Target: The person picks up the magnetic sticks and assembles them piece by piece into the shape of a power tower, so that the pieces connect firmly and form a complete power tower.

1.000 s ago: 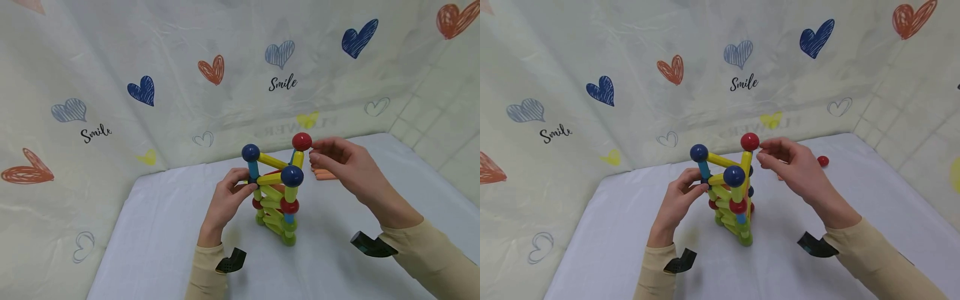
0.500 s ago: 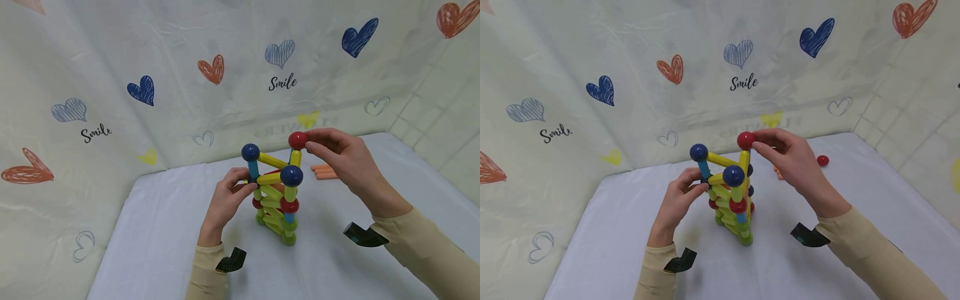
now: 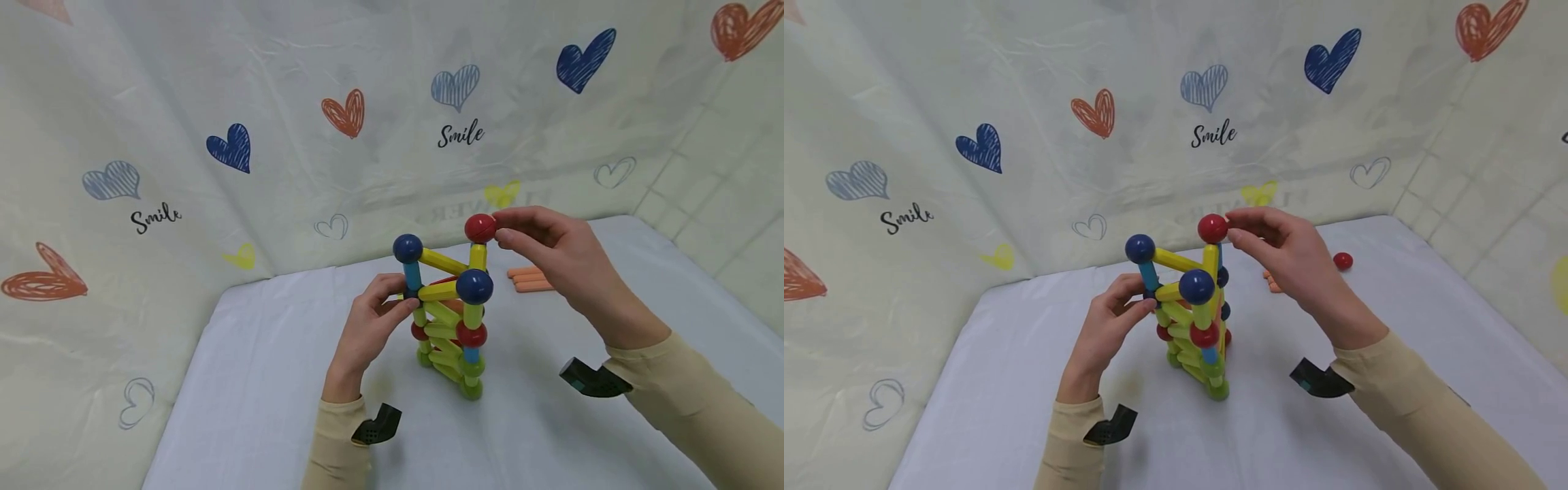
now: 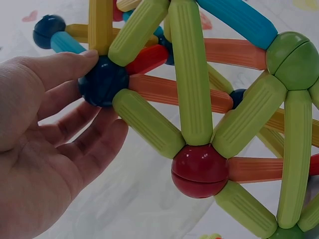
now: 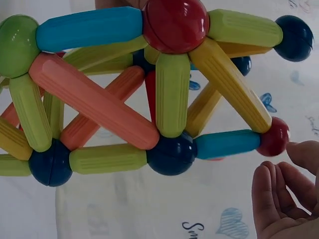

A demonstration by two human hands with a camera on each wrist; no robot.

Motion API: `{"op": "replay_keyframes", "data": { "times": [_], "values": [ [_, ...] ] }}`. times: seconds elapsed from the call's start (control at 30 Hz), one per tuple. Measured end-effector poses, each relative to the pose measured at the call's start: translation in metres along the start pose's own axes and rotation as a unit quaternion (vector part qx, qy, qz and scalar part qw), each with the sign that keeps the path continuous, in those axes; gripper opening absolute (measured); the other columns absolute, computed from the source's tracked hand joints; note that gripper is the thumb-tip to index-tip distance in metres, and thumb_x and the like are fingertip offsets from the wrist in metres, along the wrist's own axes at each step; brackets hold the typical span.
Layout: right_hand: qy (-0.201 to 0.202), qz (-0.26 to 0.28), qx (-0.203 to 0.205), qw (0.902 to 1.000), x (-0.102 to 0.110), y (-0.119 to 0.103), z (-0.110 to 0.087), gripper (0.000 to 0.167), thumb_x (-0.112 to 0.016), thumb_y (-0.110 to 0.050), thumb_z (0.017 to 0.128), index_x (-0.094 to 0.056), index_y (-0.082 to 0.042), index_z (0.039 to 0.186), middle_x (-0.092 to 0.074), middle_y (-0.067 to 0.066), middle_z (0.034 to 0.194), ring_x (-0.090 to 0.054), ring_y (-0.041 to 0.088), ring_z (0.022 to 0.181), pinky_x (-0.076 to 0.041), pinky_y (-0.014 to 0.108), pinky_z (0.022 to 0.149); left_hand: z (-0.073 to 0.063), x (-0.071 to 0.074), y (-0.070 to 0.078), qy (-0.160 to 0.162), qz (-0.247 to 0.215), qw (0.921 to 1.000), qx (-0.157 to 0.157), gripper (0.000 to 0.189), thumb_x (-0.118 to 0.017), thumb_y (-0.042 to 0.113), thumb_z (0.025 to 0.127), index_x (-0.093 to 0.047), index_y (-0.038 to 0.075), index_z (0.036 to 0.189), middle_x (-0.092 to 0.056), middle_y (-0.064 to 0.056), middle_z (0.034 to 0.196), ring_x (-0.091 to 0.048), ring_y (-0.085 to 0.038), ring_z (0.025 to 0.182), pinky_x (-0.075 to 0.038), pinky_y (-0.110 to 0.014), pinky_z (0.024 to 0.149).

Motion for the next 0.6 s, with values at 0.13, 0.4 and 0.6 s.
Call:
{"op": "replay_keyframes", "data": {
  "times": [0.13,0.4,0.6],
  "values": [
    [0.004,-0.003,-0.031,0.9995,0.014,0.021,0.005,0.043,-0.057,-0.045,0.097,-0.057,-0.023,0.133,-0.06,-0.001,0.126,-0.058,0.012,0.11,-0.046,0.015,0.09,-0.001,-0.001,0.0,-0.005,0.005,1.0,-0.002,0.028,-0.065,0.012,0.095,-0.064,0.01,0.122,-0.058,-0.005,0.118,-0.059,-0.021,0.112,-0.051,-0.036,0.095],
    [0.009,0.011,-0.13,0.9914,0.047,0.1,0.013,0.059,-0.055,-0.056,0.093,-0.049,-0.021,0.14,-0.057,-0.009,0.126,-0.056,-0.002,0.107,-0.04,0.03,0.089,-0.003,-0.008,-0.009,-0.031,0.001,0.9981,0.053,0.038,-0.066,0.017,0.095,-0.057,0.013,0.132,-0.061,-0.005,0.123,-0.061,-0.022,0.114,-0.051,-0.039,0.096],
    [-0.022,0.009,-0.165,0.986,0.049,0.155,0.016,0.065,-0.055,-0.055,0.094,-0.045,-0.011,0.14,-0.054,-0.012,0.123,-0.057,-0.008,0.103,-0.043,0.021,0.098,-0.003,-0.008,-0.008,-0.038,0.019,0.9975,0.056,0.038,-0.067,0.017,0.094,-0.056,0.013,0.131,-0.061,-0.005,0.122,-0.06,-0.021,0.112,-0.05,-0.038,0.096]
  ]
}}
Point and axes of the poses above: each hand's wrist, its own z-axis towards the middle knuckle, its own x-axis out of the back of the hand, y = z × x, the point moved 10 cm from there along z, towards the middle knuckle
